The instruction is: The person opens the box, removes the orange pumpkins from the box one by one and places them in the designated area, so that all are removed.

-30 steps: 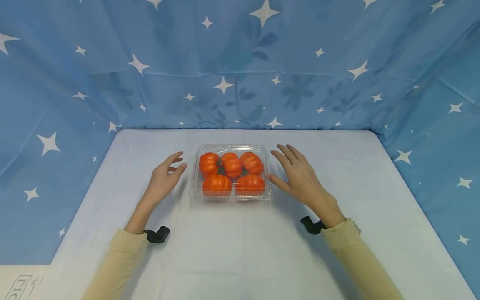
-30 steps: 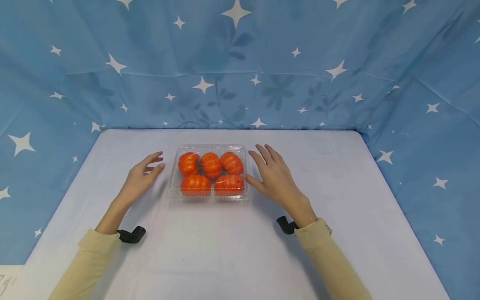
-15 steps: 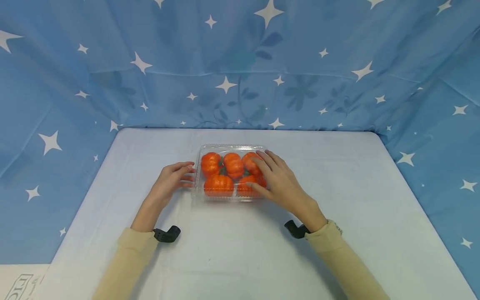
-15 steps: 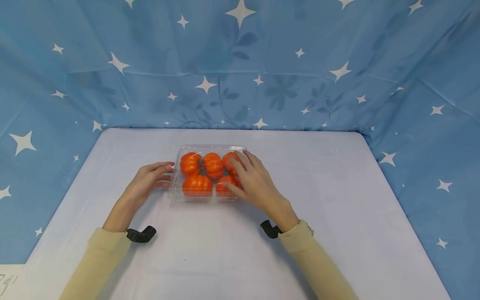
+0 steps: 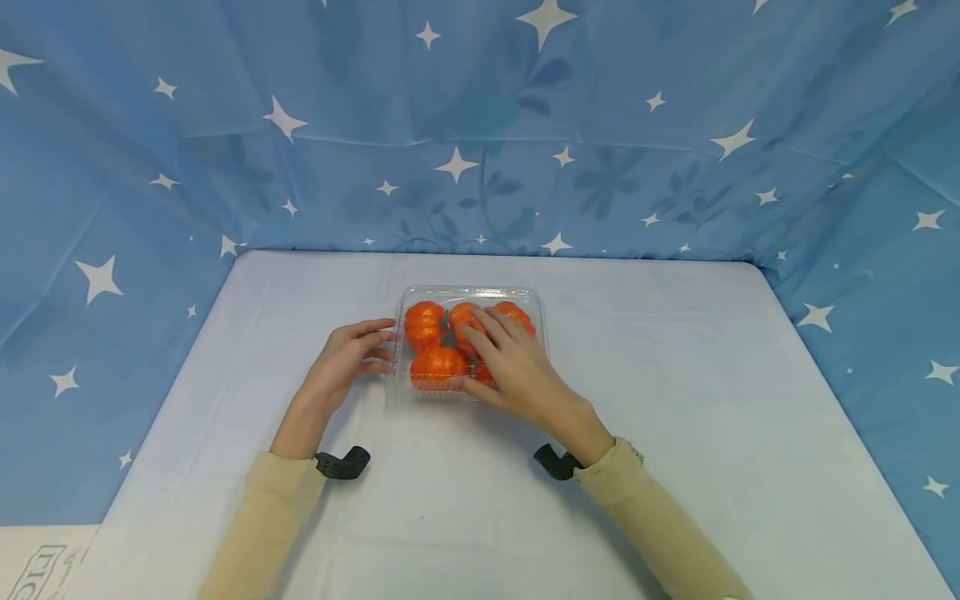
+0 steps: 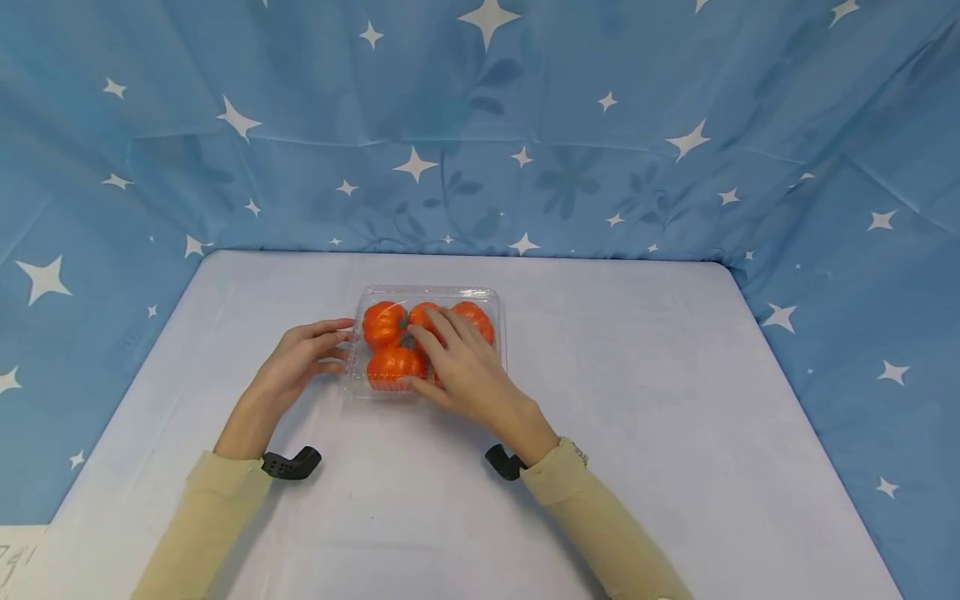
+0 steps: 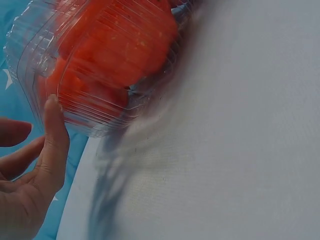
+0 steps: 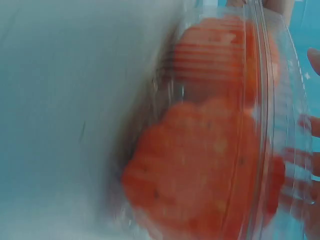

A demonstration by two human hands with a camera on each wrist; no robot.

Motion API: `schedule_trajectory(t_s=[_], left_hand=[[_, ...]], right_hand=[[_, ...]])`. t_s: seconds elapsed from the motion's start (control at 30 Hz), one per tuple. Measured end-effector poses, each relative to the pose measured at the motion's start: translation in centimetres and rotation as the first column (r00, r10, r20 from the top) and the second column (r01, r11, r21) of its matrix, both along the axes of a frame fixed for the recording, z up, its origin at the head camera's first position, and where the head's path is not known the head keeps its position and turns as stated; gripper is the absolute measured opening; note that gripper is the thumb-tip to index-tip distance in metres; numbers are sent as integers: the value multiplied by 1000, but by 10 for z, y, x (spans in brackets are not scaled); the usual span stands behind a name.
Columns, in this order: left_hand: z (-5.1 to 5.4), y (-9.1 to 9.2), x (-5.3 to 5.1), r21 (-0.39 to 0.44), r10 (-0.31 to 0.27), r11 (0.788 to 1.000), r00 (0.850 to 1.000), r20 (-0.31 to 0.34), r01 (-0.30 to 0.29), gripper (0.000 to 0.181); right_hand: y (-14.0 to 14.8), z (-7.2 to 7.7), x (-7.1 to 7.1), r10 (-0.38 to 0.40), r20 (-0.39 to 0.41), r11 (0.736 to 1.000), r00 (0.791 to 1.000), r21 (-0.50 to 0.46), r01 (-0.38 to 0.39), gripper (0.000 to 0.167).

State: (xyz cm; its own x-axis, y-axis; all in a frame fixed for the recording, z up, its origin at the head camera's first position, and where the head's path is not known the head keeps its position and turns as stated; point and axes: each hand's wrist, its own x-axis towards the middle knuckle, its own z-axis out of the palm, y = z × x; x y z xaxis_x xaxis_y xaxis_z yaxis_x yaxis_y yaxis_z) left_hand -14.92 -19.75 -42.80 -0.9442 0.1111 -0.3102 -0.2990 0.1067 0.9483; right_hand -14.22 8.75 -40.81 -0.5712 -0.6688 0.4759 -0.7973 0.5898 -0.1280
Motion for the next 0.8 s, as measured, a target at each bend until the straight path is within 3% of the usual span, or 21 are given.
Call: schedule_trajectory(t_s=[0.23,0.53,0.8], left_hand=[[-3,-3,0,21,17,1000,1000,-4,-17,44],[-5,0,-2,36,47,998,999,0,-47,43],[-10,-1,-3,71,54,996,998,23,-55,43]], right_hand=[[-22,-2,3,20,-23,999,1000,49,-19,66],[-42,-6,10,22,28,997,999,75,-24,66],[-54,-13,13,45,-37,996,998,77,-42,60]])
